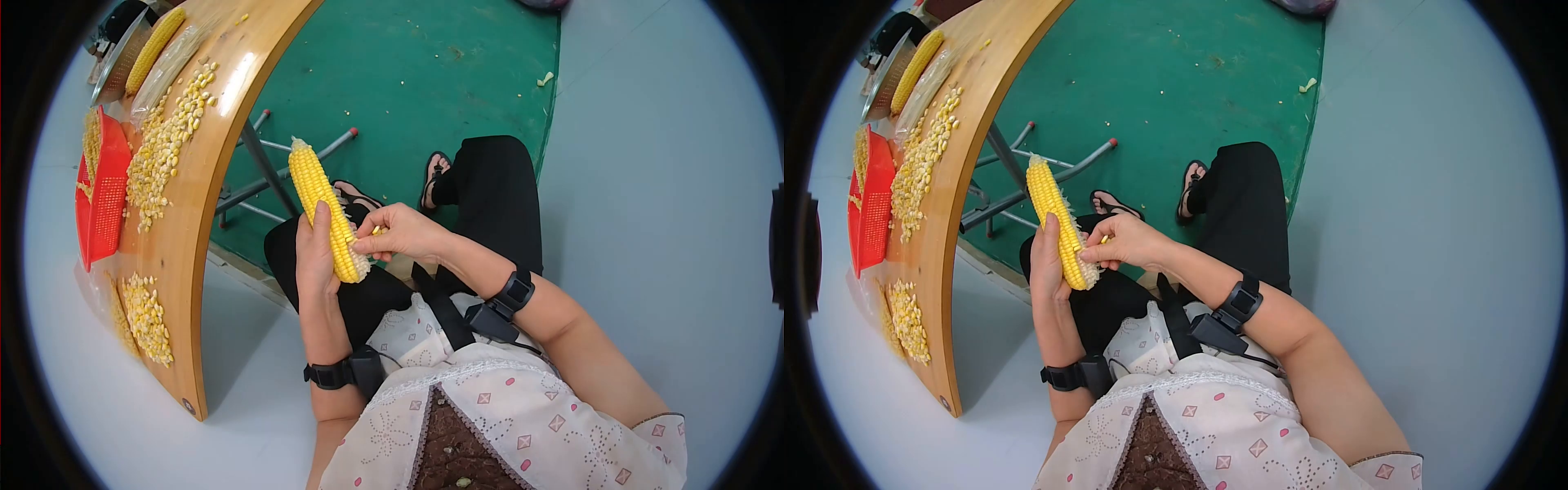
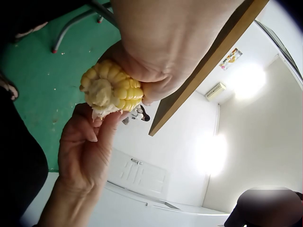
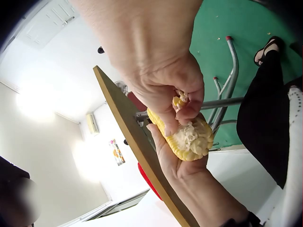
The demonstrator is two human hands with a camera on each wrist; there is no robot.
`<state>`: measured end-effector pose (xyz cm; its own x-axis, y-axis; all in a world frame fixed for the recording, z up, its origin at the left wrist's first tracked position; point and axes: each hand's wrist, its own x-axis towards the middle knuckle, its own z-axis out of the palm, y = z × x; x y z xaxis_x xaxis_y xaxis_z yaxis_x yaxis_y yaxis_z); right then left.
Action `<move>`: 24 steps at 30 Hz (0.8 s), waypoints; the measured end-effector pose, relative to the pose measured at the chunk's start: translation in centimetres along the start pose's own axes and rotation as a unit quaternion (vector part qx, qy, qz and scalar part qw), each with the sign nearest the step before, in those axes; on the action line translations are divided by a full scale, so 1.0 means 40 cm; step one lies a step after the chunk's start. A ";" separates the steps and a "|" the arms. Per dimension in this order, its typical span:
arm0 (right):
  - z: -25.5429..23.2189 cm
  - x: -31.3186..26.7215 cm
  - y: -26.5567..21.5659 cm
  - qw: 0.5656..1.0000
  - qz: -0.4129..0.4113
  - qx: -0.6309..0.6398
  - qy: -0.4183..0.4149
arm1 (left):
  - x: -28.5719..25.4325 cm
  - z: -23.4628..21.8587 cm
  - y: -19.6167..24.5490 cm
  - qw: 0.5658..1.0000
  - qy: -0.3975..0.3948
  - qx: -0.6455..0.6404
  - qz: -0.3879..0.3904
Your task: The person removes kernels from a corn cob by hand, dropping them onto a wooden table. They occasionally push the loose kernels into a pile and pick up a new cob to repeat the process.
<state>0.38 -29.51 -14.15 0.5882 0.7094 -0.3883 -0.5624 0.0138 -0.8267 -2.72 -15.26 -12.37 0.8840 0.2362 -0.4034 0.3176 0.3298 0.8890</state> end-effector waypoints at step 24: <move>-0.002 0.007 0.019 0.999 -0.024 0.001 -0.022 | 0.000 -0.013 -0.007 0.999 -0.017 -0.043 -0.005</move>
<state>0.17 -29.33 -14.91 0.5887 0.7376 -0.3308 -0.5354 0.0492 -0.8431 -3.00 -14.86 -12.71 0.8925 0.2022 -0.4032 0.2971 0.4088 0.8629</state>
